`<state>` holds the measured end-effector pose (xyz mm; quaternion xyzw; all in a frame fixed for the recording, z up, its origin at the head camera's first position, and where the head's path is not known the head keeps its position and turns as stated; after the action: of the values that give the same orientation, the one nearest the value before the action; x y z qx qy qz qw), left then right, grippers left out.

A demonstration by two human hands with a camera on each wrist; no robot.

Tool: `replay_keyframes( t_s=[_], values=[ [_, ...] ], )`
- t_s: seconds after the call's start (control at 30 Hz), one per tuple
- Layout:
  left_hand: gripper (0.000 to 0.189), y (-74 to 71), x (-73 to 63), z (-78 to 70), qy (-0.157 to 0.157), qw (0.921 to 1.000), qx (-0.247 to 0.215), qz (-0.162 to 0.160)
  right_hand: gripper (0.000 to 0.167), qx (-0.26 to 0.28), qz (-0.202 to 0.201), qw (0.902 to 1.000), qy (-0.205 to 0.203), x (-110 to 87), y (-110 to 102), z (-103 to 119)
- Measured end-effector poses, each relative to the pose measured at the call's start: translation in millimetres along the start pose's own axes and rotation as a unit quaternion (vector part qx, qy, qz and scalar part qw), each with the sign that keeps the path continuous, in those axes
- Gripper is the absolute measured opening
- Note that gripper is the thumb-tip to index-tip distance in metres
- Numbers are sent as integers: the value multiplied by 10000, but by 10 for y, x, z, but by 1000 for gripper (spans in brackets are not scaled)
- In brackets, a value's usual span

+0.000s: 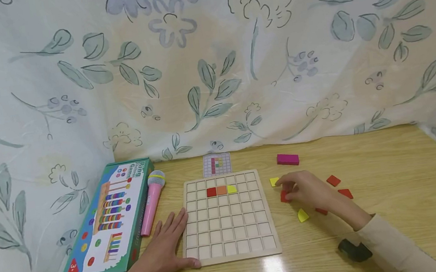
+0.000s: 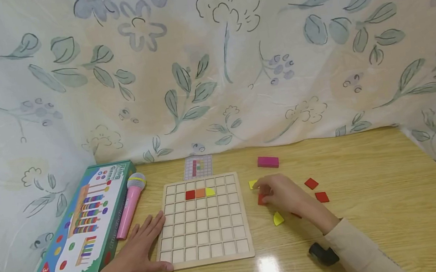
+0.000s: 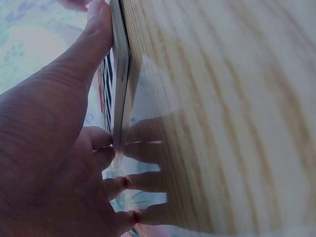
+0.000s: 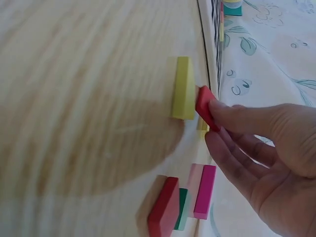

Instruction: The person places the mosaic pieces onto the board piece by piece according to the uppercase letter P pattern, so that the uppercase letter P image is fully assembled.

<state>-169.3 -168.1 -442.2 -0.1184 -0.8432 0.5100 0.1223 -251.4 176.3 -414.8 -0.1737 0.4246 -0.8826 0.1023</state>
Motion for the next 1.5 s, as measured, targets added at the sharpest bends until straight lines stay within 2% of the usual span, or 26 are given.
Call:
replay_keyframes(
  t_s=[0.17, 0.4, 0.53, 0.8, 1.1, 1.3, 1.5],
  values=[
    [120, -8, 7, -11, 27, 10000, 13, -4, 33, 88, 138, 9996, -223, 16, 4, 54],
    [121, -17, 11, -17, 11, 10000, 1, 20, 33, 181, 104, 9970, -739, 120, 17, 217],
    [121, -17, 7, -9, 8, 10000, 4, 6, 33, 294, 151, 9964, -779, 218, 74, 330],
    [121, 1, 1, 4, -20, 10000, -2, 23, 34, 354, 391, 9955, -793, 396, 279, 621],
    [121, -13, -52, 17, -96, 9999, 26, -59, 35, 770, 737, 9891, -1016, 516, 596, 1060],
    [120, -16, -30, 3, -20, 10000, 22, -92, 31, 629, 872, 9865, -1238, 635, 763, 1246],
    [120, -9, -5, -10, 47, 9999, 76, -82, 31, 851, 939, 9819, -1406, 773, 881, 1372]
  ],
)
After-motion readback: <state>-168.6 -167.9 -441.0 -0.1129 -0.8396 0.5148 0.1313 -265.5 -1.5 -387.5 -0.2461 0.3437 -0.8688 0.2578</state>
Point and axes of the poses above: each hand's wrist, its own x-axis towards the middle knuckle, its own y-axis out of the palm, z = x × y, the point moved 7 cm from there along x, towards the middle knuckle, and after that the axes turned 14 degrees about -z, right-handed, at the moved point
